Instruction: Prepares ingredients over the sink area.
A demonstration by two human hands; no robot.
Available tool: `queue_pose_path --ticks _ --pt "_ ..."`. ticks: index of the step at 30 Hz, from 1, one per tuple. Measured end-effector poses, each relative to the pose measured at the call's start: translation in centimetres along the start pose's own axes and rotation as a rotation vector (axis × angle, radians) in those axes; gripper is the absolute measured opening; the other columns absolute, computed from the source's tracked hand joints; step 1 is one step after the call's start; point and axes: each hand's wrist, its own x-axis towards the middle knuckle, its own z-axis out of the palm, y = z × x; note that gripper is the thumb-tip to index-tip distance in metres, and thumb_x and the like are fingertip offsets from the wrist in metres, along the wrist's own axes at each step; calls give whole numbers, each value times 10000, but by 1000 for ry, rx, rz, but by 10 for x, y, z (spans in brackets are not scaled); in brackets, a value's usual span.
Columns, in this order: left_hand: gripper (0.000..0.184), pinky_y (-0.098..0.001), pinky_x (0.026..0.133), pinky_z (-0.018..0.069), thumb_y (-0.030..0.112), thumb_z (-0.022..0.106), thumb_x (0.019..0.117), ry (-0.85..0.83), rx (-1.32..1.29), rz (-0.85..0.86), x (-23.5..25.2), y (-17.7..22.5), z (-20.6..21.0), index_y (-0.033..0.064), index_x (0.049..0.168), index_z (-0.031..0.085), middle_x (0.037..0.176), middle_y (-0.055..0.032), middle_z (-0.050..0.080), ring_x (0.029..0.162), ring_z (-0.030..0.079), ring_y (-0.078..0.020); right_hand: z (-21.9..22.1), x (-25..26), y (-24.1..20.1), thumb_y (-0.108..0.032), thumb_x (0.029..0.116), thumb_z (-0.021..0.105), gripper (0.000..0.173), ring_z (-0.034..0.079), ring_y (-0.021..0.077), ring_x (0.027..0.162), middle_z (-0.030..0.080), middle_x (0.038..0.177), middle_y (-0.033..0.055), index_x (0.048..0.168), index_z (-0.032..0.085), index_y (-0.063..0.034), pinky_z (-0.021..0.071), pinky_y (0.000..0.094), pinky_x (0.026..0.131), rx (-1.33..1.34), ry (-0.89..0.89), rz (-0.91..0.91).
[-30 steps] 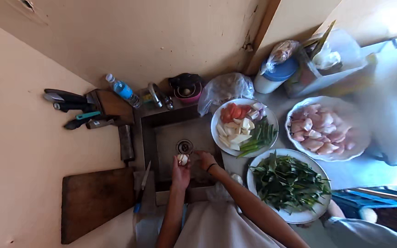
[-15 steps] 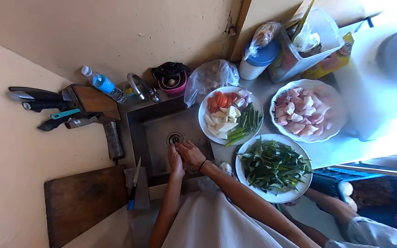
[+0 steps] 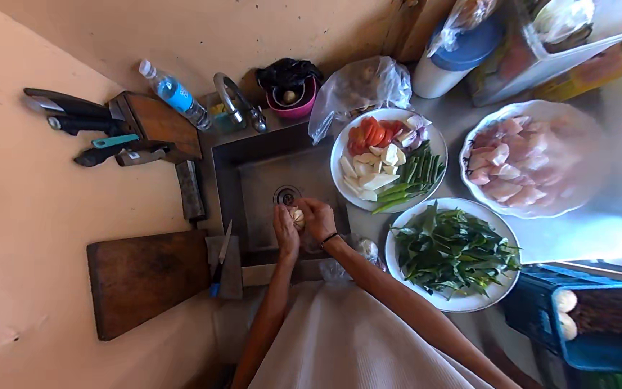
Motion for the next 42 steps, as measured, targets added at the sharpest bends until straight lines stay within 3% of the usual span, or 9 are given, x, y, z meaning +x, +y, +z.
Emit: queue_pose_path --ticks 4,7,12,20,25,29,31,36,42 --pt "383 -249 527 481 315 223 1123 -88 -240 -140 1 0 -18 97 1192 530 762 -25 576 575 540 -104 6 7 5 -138 1060 552 251 714 339 1030 734 1125 191 1166 745 -16 550 541 953 -141 -34 -97" --pt "496 -188 441 444 399 124 1113 -156 -535 -180 1 17 -30 169 1050 559 633 17 570 465 514 -65 -4 24 25 -159 1076 535 270 700 444 1000 720 1108 252 1192 719 1 536 632 895 -307 -96 -86" --pt "520 -230 580 516 464 196 1120 -105 -276 -310 11 31 -40 90 1207 546 803 -29 611 615 579 -99 -8 51 49 -122 1005 634 458 537 528 1301 352 1586 329 1453 568 -53 462 653 1054 -481 -374 56" --pt "430 -354 747 542 338 284 1133 -68 80 -139 12 24 -27 4 1291 503 986 -128 587 816 601 -183 -3 25 -8 -187 1028 644 233 708 247 818 742 1012 164 1128 737 2 591 450 789 -14 -257 -73" --pt "289 -255 665 539 297 265 1107 -121 -227 -39 11 16 -22 123 1119 497 826 18 576 699 591 -73 -2 24 4 -179 1027 631 207 725 342 918 750 1029 173 1074 765 -27 565 567 862 -265 -56 -98" --pt "538 -254 743 565 511 155 1102 -198 -698 -292 16 31 -23 207 1310 547 953 -7 643 787 648 -112 -14 41 26 -61 989 622 418 661 503 1089 673 1216 298 1401 583 -4 516 683 922 -424 -239 155" --pt "498 -273 830 567 476 174 1113 -188 -747 -381 20 32 -24 157 1314 500 1074 -45 636 915 664 -143 -15 40 23 -98 1011 600 522 614 504 1199 612 1328 318 1506 467 2 483 662 1005 -445 -287 204" --pt "527 -354 904 535 496 208 1109 -76 -651 -438 23 24 -7 128 1344 504 1180 -64 631 1049 627 -173 5 25 15 -281 1027 631 441 571 393 1287 582 1397 236 1385 618 -23 473 554 1081 -166 -110 -132" --pt "502 -392 878 537 432 179 1115 -25 -620 -432 23 25 10 109 1313 508 1131 -82 634 1014 630 -191 10 22 8 -278 1004 673 427 726 336 1007 755 1109 179 1395 653 -109 543 549 959 -90 -82 -7"
